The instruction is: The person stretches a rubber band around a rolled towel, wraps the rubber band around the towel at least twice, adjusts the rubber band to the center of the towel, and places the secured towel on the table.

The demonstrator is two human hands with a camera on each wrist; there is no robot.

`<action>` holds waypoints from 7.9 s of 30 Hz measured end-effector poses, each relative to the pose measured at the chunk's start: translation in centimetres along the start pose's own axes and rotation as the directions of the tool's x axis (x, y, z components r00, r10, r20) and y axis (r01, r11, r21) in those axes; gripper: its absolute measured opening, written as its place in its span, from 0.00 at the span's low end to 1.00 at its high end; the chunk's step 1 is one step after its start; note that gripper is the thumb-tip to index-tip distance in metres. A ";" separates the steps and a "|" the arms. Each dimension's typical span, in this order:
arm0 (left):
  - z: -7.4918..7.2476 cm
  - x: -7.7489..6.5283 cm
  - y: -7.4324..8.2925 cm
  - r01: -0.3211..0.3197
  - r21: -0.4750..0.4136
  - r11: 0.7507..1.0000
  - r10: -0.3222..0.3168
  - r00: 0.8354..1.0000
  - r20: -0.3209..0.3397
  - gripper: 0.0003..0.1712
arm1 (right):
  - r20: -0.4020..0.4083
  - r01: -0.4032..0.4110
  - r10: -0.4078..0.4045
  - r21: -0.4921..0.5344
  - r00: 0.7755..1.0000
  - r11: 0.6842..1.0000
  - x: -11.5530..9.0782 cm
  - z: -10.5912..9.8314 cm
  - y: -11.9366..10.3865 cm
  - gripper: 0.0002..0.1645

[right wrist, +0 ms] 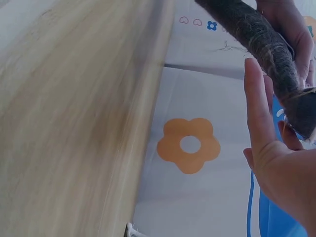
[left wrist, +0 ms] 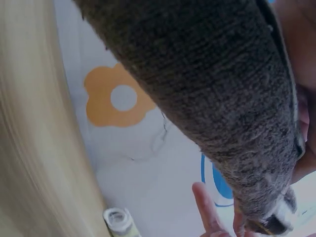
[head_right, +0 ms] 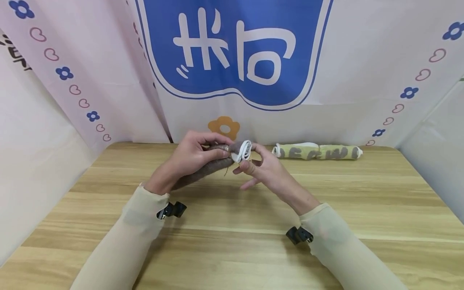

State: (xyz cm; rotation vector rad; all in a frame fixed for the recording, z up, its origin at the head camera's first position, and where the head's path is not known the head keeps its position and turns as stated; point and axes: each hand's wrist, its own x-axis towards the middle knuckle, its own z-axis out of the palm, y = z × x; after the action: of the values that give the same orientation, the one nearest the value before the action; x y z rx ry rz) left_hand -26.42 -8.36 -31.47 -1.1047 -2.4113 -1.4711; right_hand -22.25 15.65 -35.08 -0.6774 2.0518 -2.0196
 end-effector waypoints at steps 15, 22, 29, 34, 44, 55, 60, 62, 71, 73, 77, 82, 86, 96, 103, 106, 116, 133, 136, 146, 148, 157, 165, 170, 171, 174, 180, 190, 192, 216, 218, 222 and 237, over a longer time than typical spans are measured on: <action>1.2 0.5 -0.3 -0.090 0.345 0.934 0.068 0.995 0.076 0.12 | -0.128 -0.045 0.022 -0.182 0.992 0.982 0.2 -0.5 0.2 0.55; 2.3 0.3 -0.2 -0.176 0.436 0.883 0.151 0.984 0.092 0.11 | -0.151 -0.044 -0.025 -0.439 0.988 0.897 0.3 -0.4 0.1 0.45; 3.5 0.2 -0.3 -0.248 0.494 0.833 0.217 0.969 0.121 0.16 | -0.154 -0.039 -0.054 -0.540 0.987 0.841 0.3 -0.6 0.5 0.41; 3.8 0.1 -0.4 -0.272 0.524 0.807 0.233 0.962 0.140 0.20 | -0.131 -0.026 -0.057 -0.559 0.990 0.829 0.3 -0.7 0.8 0.41; 3.4 -0.1 -1.4 -0.320 0.531 0.785 0.279 0.947 0.158 0.15 | -0.008 0.046 -0.072 -0.695 0.997 0.718 0.5 -0.4 0.5 0.45; 3.8 -0.3 -2.4 -0.348 0.507 0.788 0.383 0.923 0.038 0.07 | -0.061 -0.043 -0.018 -0.858 0.998 0.512 0.2 -0.6 0.2 0.50; 3.8 -0.3 -2.7 -0.357 0.468 0.808 0.407 0.913 -0.007 0.07 | -0.080 -0.073 0.005 -0.882 0.997 0.466 0.7 -1.3 0.6 0.53; 3.9 -0.3 -2.8 -0.363 0.439 0.822 0.419 0.908 -0.032 0.08 | -0.080 -0.072 0.001 -0.883 0.997 0.464 0.8 -1.7 0.8 0.54; 4.2 0.2 -2.6 -0.390 0.163 0.906 0.414 0.897 -0.156 0.11 | -0.092 -0.048 -0.046 -0.808 0.995 0.587 0.8 -2.1 1.6 0.53; 4.3 0.2 -2.4 -0.354 0.098 0.930 0.366 0.912 -0.185 0.10 | -0.102 -0.038 -0.066 -0.777 0.993 0.629 0.8 -2.0 1.6 0.48; 4.6 0.2 -1.9 -0.198 -0.005 0.980 0.191 0.949 -0.249 0.08 | -0.137 -0.029 -0.103 -0.724 0.985 0.689 0.7 -1.6 1.4 0.33; 5.1 0.2 -1.4 0.009 -0.134 0.991 -0.050 0.950 -0.308 0.08 | -0.187 -0.016 -0.166 -0.710 0.968 0.704 0.8 -1.1 1.3 0.20; 5.3 0.2 -1.0 0.113 -0.250 0.962 -0.194 0.925 -0.326 0.09 | -0.185 0.054 -0.299 -0.765 0.936 0.641 1.0 -0.9 1.7 0.11; 5.2 0.6 -0.8 0.248 -0.440 0.863 -0.395 0.875 -0.280 0.12 | -0.194 0.073 -0.375 -0.804 0.906 0.590 0.8 -0.6 1.5 0.08; 4.7 0.7 -0.8 0.295 -0.541 0.788 -0.470 0.855 -0.218 0.14 | -0.130 0.159 -0.435 -0.809 0.891 0.567 0.5 -0.8 1.6 0.13; 4.5 0.7 -0.9 0.304 -0.584 0.753 -0.489 0.852 -0.187 0.16 | -0.103 0.200 -0.472 -0.812 0.875 0.548 0.5 -0.8 1.7 0.11; 4.6 0.9 -0.6 0.304 -0.711 0.634 -0.494 0.867 -0.069 0.22 | -0.160 0.188 -0.290 -0.460 0.944 0.868 0.3 -0.7 1.8 0.11; 4.6 1.1 -0.5 0.257 -0.758 0.600 -0.555 0.816 -0.162 0.21 | -0.042 0.352 -0.496 -0.654 0.867 0.670 0.6 -0.7 2.6 0.22; 4.7 1.1 -0.4 0.244 -0.707 0.663 -0.519 0.831 -0.200 0.20 | -0.036 0.394 -0.590 -0.712 0.807 0.582 0.7 -0.9 2.7 0.20; 4.1 0.8 -0.5 0.170 -0.590 0.790 -0.455 0.807 -0.377 0.17 | -0.040 0.515 -0.711 -0.661 0.703 0.546 0.6 -0.9 1.6 0.20; 4.3 0.8 -0.2 0.166 -0.564 0.809 -0.424 0.829 -0.364 0.16 | -0.027 0.535 -0.737 -0.671 0.675 0.514 0.6 -0.7 1.1 0.19; 5.3 0.4 0.9 0.192 -0.505 0.841 -0.387 0.867 -0.316 0.18 | -0.034 0.458 -0.764 -0.783 0.644 0.421 0.3 0.1 -0.1 0.21; 5.5 0.2 1.1 0.182 -0.408 0.894 -0.336 0.877 -0.343 0.18 | -0.129 0.391 -0.712 -0.762 0.690 0.517 0.1 0.0 0.0 0.17; 5.6 0.2 1.0 0.186 -0.392 0.901 -0.334 0.874 -0.352 0.18 | -0.195 0.358 -0.661 -0.714 0.725 0.602 0.1 0.1 -0.2 0.16; 5.7 0.2 1.0 0.189 -0.388 0.902 -0.334 0.875 -0.350 0.17 | -0.211 0.353 -0.652 -0.700 0.728 0.621 0.1 0.1 -0.3 0.15; 5.8 0.1 0.9 0.183 -0.378 0.907 -0.321 0.883 -0.342 0.17 | -0.254 0.338 -0.634 -0.672 0.730 0.659 0.2 0.2 -0.3 0.11; 6.1 0.0 0.8 0.149 -0.358 0.922 -0.277 0.899 -0.340 0.16 | -0.272 0.342 -0.635 -0.658 0.723 0.671 0.3 0.2 -0.1 0.08; 6.4 0.1 0.6 0.158 -0.313 0.937 -0.260 0.911 -0.320 0.17 | -0.144 0.403 -0.746 -0.767 0.650 0.500 0.7 -0.5 0.9 0.10; 6.4 0.1 0.6 0.160 -0.312 0.937 -0.260 0.913 -0.313 0.16 | -0.149 0.410 -0.761 -0.769 0.632 0.491 0.8 -0.5 1.1 0.10; 6.2 0.4 0.4 0.179 -0.047 0.983 -0.185 0.923 -0.337 0.14 | -0.265 0.218 -0.459 -0.614 0.848 0.758 0.2 -0.8 1.1 0.06; 6.2 0.4 0.5 0.181 -0.057 0.982 -0.189 0.923 -0.336 0.14 | -0.279 0.216 -0.447 -0.589 0.850 0.779 0.3 -0.7 1.1 0.06; 6.2 0.4 0.4 0.173 -0.049 0.984 -0.179 0.929 -0.325 0.13 | -0.287 0.247 -0.456 -0.546 0.842 0.800 0.4 -0.5 1.3 0.06; 6.0 0.5 0.7 0.178 0.007 0.984 -0.169 0.944 -0.285 0.14 | -0.327 0.110 -0.273 -0.440 0.905 0.891 0.2 -0.6 0.3 0.04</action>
State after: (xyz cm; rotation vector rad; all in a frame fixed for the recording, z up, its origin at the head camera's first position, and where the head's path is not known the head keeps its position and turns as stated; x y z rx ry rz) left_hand -24.75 -3.01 -33.86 -0.6345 -2.3666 -1.5134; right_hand -22.69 16.11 -35.27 -0.6123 2.7995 -1.9543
